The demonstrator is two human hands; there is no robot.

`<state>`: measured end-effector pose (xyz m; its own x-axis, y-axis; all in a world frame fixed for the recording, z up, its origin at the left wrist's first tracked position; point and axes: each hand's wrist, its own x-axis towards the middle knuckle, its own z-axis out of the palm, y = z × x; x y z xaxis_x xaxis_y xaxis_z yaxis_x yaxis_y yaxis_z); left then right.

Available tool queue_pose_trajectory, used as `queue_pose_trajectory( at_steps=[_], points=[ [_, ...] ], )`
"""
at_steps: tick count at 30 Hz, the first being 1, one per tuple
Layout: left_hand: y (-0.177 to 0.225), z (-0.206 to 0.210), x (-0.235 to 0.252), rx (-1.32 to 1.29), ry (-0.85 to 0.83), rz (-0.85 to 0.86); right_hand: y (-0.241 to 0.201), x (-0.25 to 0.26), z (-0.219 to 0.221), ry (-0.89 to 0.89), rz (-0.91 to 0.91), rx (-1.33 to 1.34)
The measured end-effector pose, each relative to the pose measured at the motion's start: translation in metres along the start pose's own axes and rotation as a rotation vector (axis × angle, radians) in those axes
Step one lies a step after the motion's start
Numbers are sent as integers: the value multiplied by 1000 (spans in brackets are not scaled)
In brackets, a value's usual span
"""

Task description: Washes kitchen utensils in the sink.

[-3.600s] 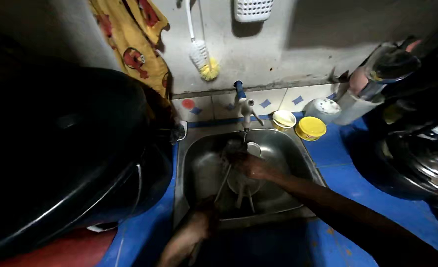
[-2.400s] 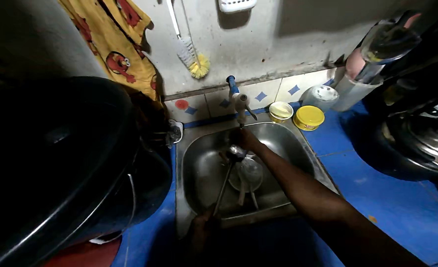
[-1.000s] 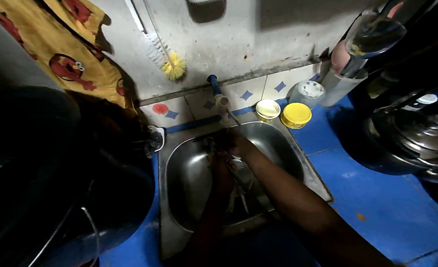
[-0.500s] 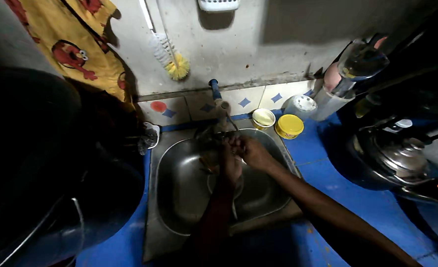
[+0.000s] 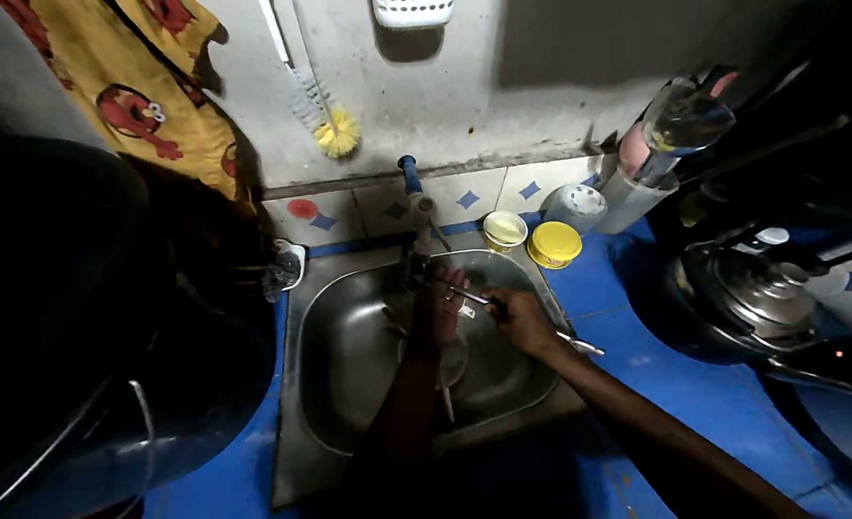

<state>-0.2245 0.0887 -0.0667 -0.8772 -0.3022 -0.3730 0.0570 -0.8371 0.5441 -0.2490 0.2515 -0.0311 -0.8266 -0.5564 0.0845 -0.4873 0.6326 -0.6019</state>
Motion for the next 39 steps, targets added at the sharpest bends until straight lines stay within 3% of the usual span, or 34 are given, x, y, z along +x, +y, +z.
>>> queue_pose_trajectory(
  at_steps=[3, 6, 10, 14, 18, 21, 26, 29, 32, 35, 37, 39],
  points=[
    [20, -9, -6, 47, 9, -24, -5, 17, 11, -105, 51, 64],
    [43, -27, -8, 336, 27, 23, -18, 33, 19, -259, 83, 207],
    [68, -33, -19, 414, 214, 125, -34, 61, 38, -444, 261, 596],
    [75, -39, -29, 381, 310, 139, -33, 107, 77, -351, 460, 1140],
    [73, -55, -36, 369, 367, 143, -58, 131, 95, -244, 621, 1338],
    [73, -56, -41, 323, 403, 171, -57, 139, 109, -218, 559, 1428],
    [60, -59, -40, 285, 408, 180, -34, 171, 144, -350, 485, 2057],
    [47, -47, -40, 325, 351, 147, -43, 166, 134, -346, 498, 2356],
    [27, -34, -25, 422, 332, 152, -51, 147, 117, -94, 475, 2081],
    [16, -10, -20, 552, 377, 145, -57, 134, 95, 160, 658, 1868],
    [14, -7, -19, 613, 348, 110, -53, 116, 82, 144, 642, 1714],
    [11, -7, -23, 632, 273, 70, -48, 86, 66, 46, 486, 1397]
  ],
)
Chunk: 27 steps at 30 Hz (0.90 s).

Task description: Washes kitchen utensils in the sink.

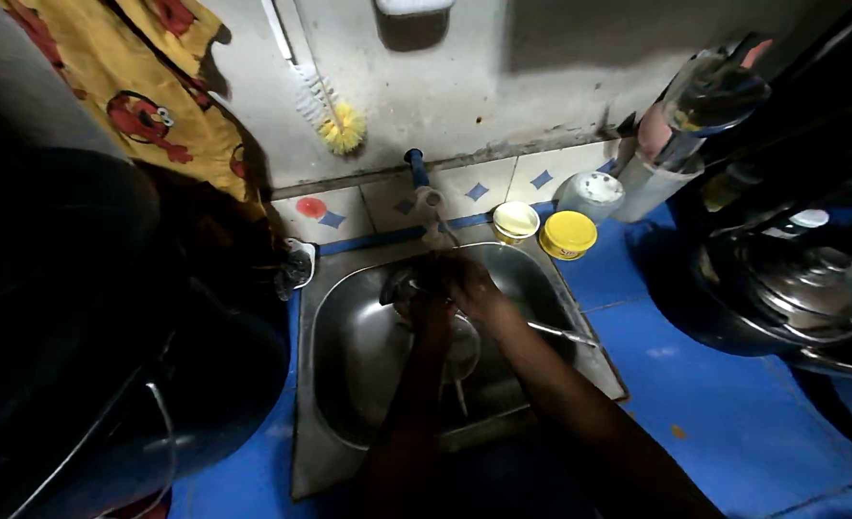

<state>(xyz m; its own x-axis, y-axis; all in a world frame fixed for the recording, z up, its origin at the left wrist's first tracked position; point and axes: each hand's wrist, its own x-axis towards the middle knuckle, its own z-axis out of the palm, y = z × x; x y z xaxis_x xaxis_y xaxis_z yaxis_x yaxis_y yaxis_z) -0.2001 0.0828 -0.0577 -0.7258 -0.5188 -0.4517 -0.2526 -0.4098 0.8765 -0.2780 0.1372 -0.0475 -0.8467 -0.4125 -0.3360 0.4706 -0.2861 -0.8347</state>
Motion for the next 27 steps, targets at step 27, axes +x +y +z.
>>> queue_pose_trajectory(
  at_steps=[27],
  points=[
    [12, 7, 35, -13, -283, -192, -68, -113, -122, -132, -401, -1697]
  ],
)
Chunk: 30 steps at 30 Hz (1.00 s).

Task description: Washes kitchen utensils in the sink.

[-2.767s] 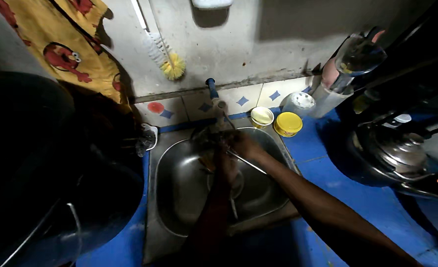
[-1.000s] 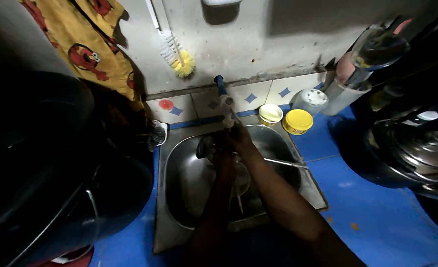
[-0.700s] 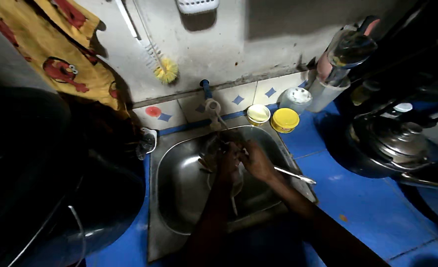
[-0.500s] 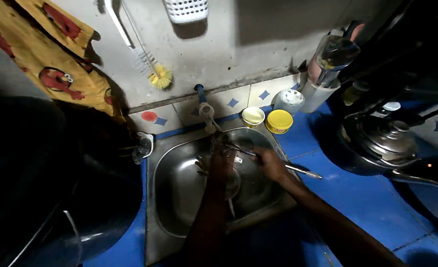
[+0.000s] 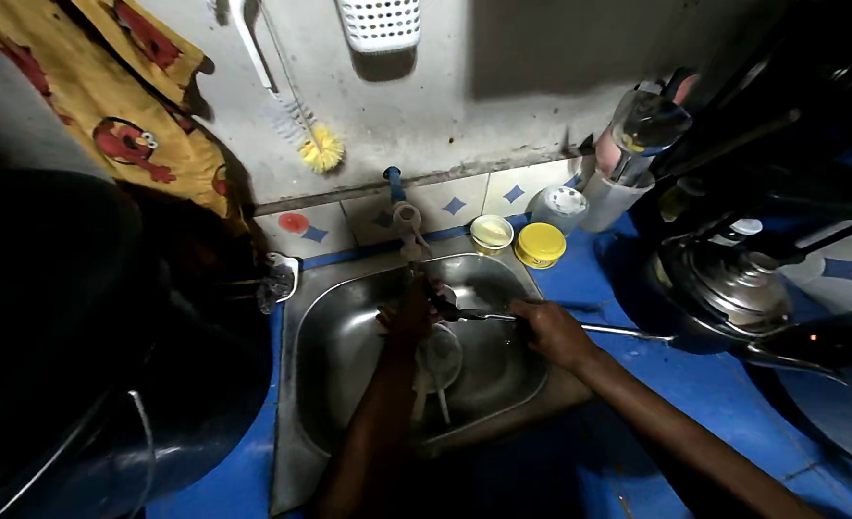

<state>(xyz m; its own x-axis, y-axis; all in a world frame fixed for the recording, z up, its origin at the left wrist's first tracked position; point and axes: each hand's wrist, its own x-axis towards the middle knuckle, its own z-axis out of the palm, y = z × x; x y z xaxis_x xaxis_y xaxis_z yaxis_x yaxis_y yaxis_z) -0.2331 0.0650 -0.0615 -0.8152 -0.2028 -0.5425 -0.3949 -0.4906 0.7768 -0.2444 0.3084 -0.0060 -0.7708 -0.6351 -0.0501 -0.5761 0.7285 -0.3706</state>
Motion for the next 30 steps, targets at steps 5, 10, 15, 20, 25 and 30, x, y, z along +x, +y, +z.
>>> queue_pose_trajectory(
  at_steps=[5, 10, 15, 20, 25, 30],
  points=[
    [4, -4, -10, 120, 53, 49, -24, 9, 8, 36, 33, -118],
    [0, -26, -16, 850, 73, 188, -43, 13, 18, -2, 122, -216],
    [-8, -22, 2, 815, 311, 215, -55, 15, 11, -282, 344, -104],
    [-21, -8, 2, 786, 271, 222, -60, 12, 1, -319, 513, -159],
    [-32, 8, -10, 835, 167, 265, -68, -1, -13, -335, 563, -290],
    [-29, 10, -4, 1026, 217, 381, -76, -15, -15, -344, 550, -352]
  ],
)
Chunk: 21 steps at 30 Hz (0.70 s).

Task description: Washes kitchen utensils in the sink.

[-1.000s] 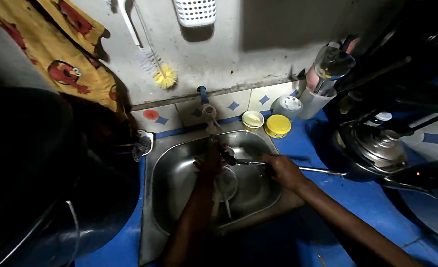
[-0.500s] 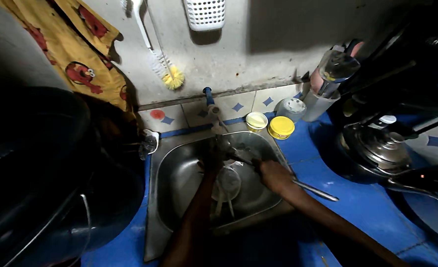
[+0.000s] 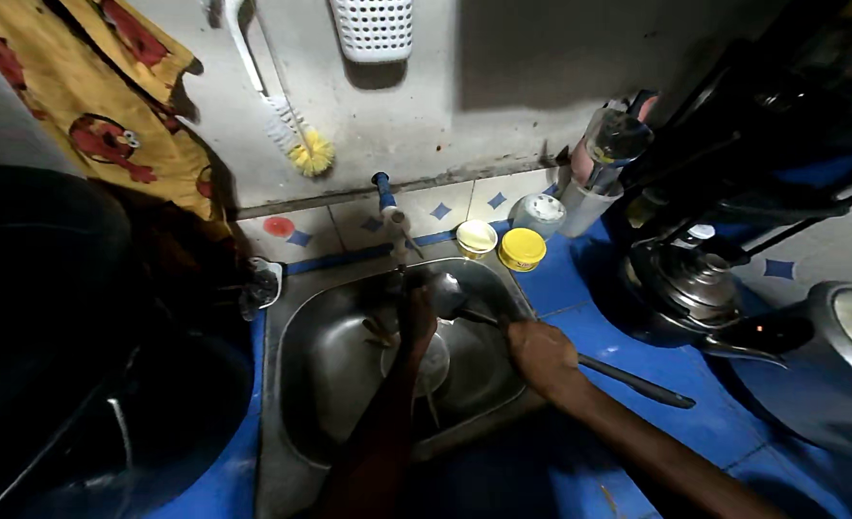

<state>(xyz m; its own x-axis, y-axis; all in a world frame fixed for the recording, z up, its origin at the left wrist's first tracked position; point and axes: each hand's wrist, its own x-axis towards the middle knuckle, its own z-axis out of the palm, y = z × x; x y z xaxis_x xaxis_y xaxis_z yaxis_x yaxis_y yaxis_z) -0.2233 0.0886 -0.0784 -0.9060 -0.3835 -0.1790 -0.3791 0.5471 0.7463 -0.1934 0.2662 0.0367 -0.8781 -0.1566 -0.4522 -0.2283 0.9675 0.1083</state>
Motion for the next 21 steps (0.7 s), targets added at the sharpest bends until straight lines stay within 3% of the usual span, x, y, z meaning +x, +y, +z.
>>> queue_pose_trajectory(
  at_steps=[4, 7, 12, 16, 18, 21],
  points=[
    [-3, -3, 18, -75, -29, -19, -1, 2, 1, -5, 11, 12],
    [-15, -7, 20, -349, -79, -102, -2, 10, -2, 36, 0, 106],
    [-44, -44, 3, -682, -112, -213, -17, 35, 13, 131, -226, 342],
    [-84, -84, -6, -630, 31, -250, -47, 66, 26, -40, -374, 731],
    [-96, -103, -11, -612, 91, -307, -71, 84, 25, -186, -361, 924],
    [-112, -121, -16, -620, 167, -316, -115, 130, 28, -260, -323, 1396]
  ],
)
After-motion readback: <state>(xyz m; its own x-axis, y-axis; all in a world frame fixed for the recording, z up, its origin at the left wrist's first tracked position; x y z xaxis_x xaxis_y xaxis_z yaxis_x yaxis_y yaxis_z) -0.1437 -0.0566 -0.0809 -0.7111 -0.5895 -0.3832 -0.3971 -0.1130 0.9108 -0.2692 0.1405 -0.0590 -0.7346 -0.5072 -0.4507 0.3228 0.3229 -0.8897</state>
